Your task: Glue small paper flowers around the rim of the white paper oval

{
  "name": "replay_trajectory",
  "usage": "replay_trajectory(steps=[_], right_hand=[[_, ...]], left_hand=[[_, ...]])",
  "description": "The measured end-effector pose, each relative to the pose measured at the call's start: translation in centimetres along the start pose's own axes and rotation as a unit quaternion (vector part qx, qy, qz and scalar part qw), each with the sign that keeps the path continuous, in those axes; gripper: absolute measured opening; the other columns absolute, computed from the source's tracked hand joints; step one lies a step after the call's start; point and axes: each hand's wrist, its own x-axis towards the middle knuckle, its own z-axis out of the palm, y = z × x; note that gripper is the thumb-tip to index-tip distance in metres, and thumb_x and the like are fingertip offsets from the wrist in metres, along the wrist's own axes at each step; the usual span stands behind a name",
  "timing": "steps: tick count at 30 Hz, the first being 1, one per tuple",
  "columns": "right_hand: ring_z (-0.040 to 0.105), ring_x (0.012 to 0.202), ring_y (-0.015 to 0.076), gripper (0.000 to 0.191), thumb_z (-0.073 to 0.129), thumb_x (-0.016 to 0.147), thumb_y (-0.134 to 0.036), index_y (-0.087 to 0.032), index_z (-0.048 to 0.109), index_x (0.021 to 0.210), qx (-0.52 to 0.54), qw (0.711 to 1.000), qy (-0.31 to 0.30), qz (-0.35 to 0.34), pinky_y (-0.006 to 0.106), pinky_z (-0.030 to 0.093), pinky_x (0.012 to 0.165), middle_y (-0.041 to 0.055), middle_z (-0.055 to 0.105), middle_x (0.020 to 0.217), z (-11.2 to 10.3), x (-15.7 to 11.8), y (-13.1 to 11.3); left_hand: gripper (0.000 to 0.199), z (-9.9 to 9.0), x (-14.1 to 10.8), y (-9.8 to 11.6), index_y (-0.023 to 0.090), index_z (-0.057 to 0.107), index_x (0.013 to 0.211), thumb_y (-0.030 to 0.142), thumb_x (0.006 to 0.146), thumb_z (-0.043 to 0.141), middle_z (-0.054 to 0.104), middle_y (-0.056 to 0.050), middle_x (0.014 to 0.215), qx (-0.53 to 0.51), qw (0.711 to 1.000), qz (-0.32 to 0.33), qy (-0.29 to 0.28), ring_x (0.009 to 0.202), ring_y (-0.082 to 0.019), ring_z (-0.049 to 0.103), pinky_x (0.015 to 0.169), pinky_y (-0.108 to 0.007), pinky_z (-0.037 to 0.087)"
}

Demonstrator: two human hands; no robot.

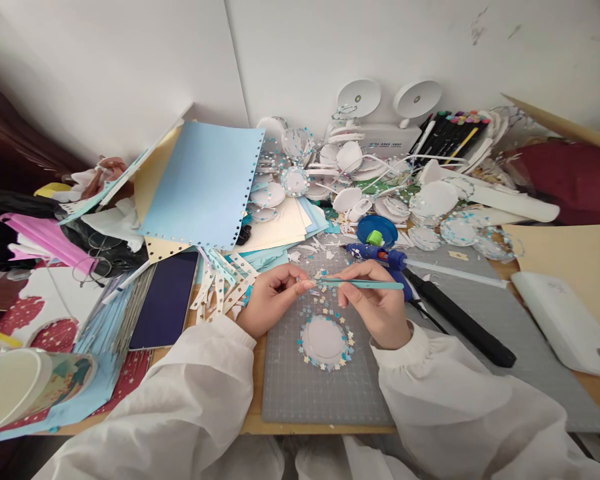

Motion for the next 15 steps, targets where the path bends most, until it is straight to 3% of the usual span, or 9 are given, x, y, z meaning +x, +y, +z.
replay_trajectory(steps=[15], right_hand=[[0.057, 0.053, 0.0086, 0.004, 0.063, 0.084, -0.021, -0.02, 0.059, 0.085, -0.005, 1.0, 0.014, -0.012, 0.025, 0.049, 0.049, 0.0034, 0.065, 0.084, -0.01, 0.1, 0.2]], left_hand=[[0.029, -0.02, -0.04, -0.3, 0.013, 0.066, 0.092, 0.04, 0.083, 0.065, 0.032, 0.007, 0.052, -0.018, 1.0, 0.004, -0.017, 0.047, -0.006, 0.026, 0.046, -0.02, 0.021]])
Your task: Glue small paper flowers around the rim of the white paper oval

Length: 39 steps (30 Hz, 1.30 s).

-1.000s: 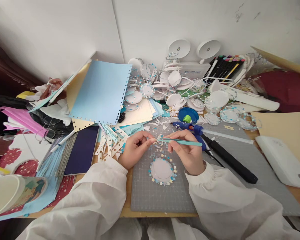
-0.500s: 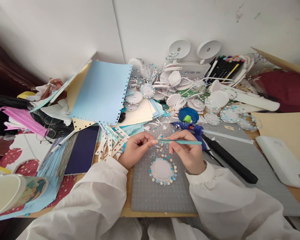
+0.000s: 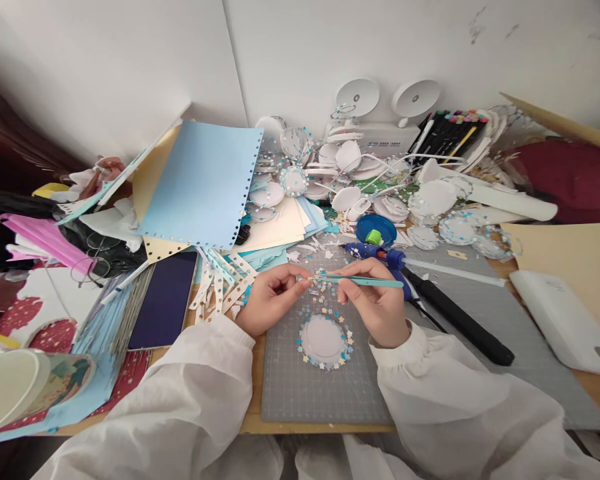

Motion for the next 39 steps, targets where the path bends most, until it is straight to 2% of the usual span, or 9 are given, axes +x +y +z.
replay_trajectory(steps=[17, 26, 39], right_hand=[[0.058, 0.054, 0.0091, 0.005, 0.063, 0.084, -0.02, -0.02, 0.059, 0.087, -0.024, 1.0, 0.003, -0.016, 0.026, 0.05, 0.052, 0.0042, 0.067, 0.086, 0.03, -0.25, -0.06], [0.056, 0.052, 0.0085, 0.011, 0.063, 0.084, -0.022, -0.021, 0.053, 0.086, -0.021, 0.998, 0.053, -0.007, 0.025, 0.049, 0.051, 0.0032, 0.068, 0.086, 0.16, -0.2, -0.19], [0.054, 0.053, 0.0087, 0.013, 0.062, 0.084, -0.023, -0.022, 0.05, 0.084, -0.015, 0.999, 0.019, -0.024, 0.028, 0.05, 0.053, 0.0011, 0.062, 0.083, -0.09, -0.46, 0.04]], left_hand=[[0.031, 0.01, 0.08, -0.21, 0.012, 0.066, 0.092, 0.042, 0.084, 0.062, 0.035, 0.007, 0.051, 0.037, 0.999, -0.004, -0.004, 0.047, -0.007, 0.028, 0.045, -0.021, 0.021], [0.032, 0.06, -0.16, 0.07, 0.013, 0.066, 0.09, 0.045, 0.084, 0.062, 0.036, 0.006, 0.052, 0.02, 0.999, -0.019, -0.016, 0.048, -0.007, 0.028, 0.046, -0.022, 0.02], [0.033, 0.05, -0.15, 0.25, 0.013, 0.066, 0.091, 0.044, 0.084, 0.061, 0.036, 0.005, 0.052, 0.014, 1.0, -0.017, -0.019, 0.049, -0.008, 0.027, 0.046, -0.023, 0.019]])
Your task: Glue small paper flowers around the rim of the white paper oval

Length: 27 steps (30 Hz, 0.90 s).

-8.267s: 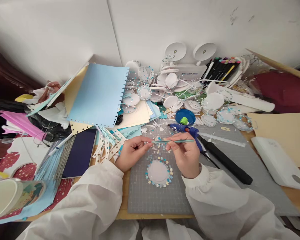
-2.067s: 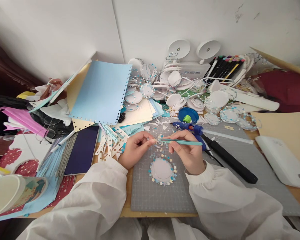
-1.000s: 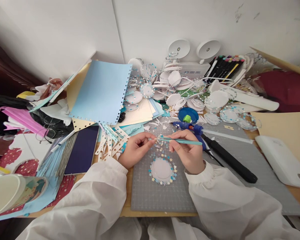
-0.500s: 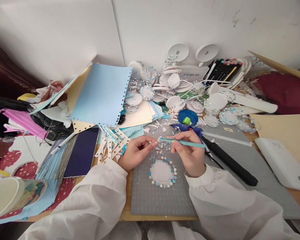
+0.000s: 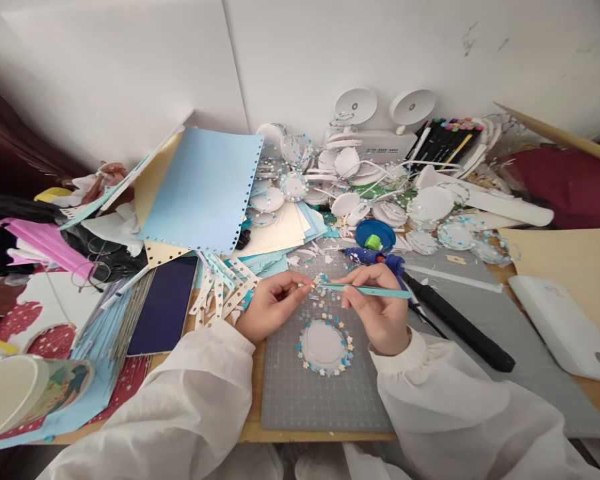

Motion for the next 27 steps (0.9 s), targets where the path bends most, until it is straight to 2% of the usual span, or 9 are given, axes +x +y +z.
replay_trajectory(steps=[17, 22, 27], right_hand=[[0.057, 0.054, 0.0089, 0.012, 0.061, 0.085, -0.022, -0.022, 0.049, 0.085, -0.013, 0.999, -0.029, 0.005, 0.027, 0.052, 0.054, 0.0021, 0.062, 0.085, -0.06, -0.3, 0.11], [0.058, 0.055, 0.0108, 0.012, 0.061, 0.085, -0.023, -0.022, 0.049, 0.084, -0.031, 0.999, -0.026, -0.001, 0.03, 0.054, 0.058, 0.0004, 0.058, 0.077, -0.1, -0.3, 0.14], [0.06, 0.057, 0.0137, 0.013, 0.062, 0.084, -0.023, -0.023, 0.049, 0.085, -0.05, 0.998, -0.027, -0.008, 0.029, 0.052, 0.055, -0.0016, 0.054, 0.068, -0.12, -0.31, 0.3]], left_hand=[[0.034, 0.01, 0.04, -0.14, 0.013, 0.066, 0.091, 0.045, 0.085, 0.06, 0.036, 0.005, 0.052, 0.017, 1.0, -0.007, -0.008, 0.048, -0.008, 0.028, 0.046, -0.022, 0.019], [0.034, 0.03, 0.05, -0.11, 0.013, 0.066, 0.09, 0.046, 0.084, 0.061, 0.035, 0.005, 0.052, 0.014, 1.0, -0.007, -0.012, 0.047, -0.007, 0.026, 0.045, -0.022, 0.018], [0.034, 0.0, 0.07, -0.16, 0.013, 0.066, 0.093, 0.045, 0.084, 0.061, 0.035, 0.006, 0.052, 0.012, 1.0, -0.01, -0.015, 0.048, -0.007, 0.027, 0.045, -0.021, 0.019]])
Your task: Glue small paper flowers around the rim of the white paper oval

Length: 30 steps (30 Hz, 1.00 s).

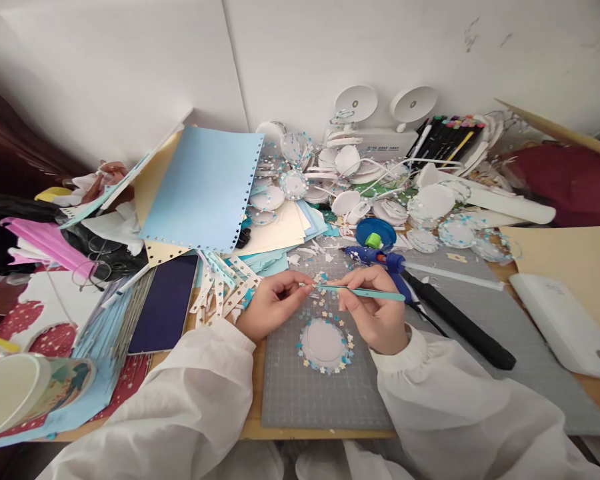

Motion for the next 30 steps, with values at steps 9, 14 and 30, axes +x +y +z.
replay_trajectory(steps=[9, 14, 30], right_hand=[[0.06, 0.059, 0.0139, 0.012, 0.061, 0.084, -0.02, -0.023, 0.05, 0.086, -0.002, 1.0, 0.001, -0.018, 0.034, 0.055, 0.065, -0.0021, 0.053, 0.068, 0.03, 0.02, 0.08], [0.057, 0.057, 0.0116, 0.013, 0.062, 0.084, -0.022, -0.023, 0.05, 0.086, -0.001, 1.0, 0.017, -0.013, 0.035, 0.055, 0.068, 0.0002, 0.057, 0.077, -0.02, -0.07, 0.14], [0.065, 0.071, 0.0158, 0.012, 0.062, 0.083, -0.018, -0.022, 0.051, 0.087, -0.009, 1.0, 0.01, -0.021, 0.033, 0.054, 0.065, 0.0043, 0.061, 0.087, -0.1, -0.02, 0.31]], left_hand=[[0.034, 0.0, 0.1, -0.2, 0.012, 0.065, 0.088, 0.045, 0.082, 0.063, 0.033, 0.007, 0.052, 0.021, 1.0, 0.005, 0.005, 0.048, -0.007, 0.028, 0.046, -0.02, 0.021], [0.034, -0.08, 0.09, -0.27, 0.012, 0.065, 0.089, 0.046, 0.085, 0.06, 0.037, 0.006, 0.053, 0.034, 0.999, 0.002, 0.0, 0.049, -0.008, 0.029, 0.046, -0.021, 0.022], [0.034, -0.08, 0.12, -0.05, 0.012, 0.064, 0.098, 0.043, 0.086, 0.057, 0.034, 0.007, 0.054, 0.033, 0.999, 0.005, 0.001, 0.048, -0.007, 0.029, 0.046, -0.02, 0.022]])
